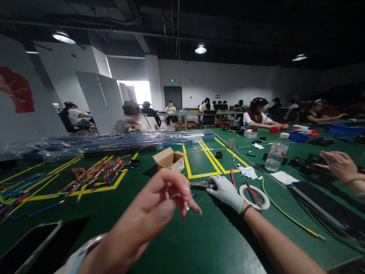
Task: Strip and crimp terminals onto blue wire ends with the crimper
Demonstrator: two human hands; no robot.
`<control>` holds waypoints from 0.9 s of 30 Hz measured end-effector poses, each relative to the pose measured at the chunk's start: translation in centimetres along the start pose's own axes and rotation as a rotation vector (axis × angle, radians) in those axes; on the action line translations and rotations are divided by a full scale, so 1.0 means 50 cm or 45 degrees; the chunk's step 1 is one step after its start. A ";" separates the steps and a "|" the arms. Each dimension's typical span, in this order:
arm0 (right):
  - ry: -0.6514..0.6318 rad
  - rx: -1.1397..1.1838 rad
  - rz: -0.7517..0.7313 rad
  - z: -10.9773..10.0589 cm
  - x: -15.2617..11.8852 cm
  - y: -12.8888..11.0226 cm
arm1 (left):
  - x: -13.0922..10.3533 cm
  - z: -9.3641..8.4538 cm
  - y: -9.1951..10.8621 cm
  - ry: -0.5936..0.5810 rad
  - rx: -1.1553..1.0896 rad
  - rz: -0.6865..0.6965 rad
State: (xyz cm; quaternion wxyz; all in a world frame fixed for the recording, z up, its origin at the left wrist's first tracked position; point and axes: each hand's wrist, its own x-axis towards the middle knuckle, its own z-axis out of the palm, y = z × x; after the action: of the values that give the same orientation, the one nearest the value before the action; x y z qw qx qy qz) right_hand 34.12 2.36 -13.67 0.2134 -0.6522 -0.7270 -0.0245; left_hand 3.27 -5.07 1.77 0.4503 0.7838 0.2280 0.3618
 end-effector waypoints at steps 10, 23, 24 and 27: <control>0.000 0.041 0.162 0.001 0.008 -0.012 | 0.098 0.051 -0.291 -0.250 1.185 -0.208; 0.277 0.247 0.209 -0.005 0.016 0.001 | 0.092 0.034 -0.354 -0.278 1.322 -0.139; 0.300 0.291 0.198 -0.004 0.017 0.003 | 0.093 0.034 -0.351 -0.253 1.287 -0.148; 0.344 0.404 0.202 -0.002 0.018 0.001 | 0.095 0.038 -0.304 -0.118 0.924 -0.151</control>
State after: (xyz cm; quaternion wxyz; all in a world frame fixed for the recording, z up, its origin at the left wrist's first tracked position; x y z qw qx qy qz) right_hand 34.14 3.19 -13.28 0.4098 -0.6565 -0.6330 0.0198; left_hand 7.27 4.57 -10.38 0.1730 0.8934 0.3660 0.1948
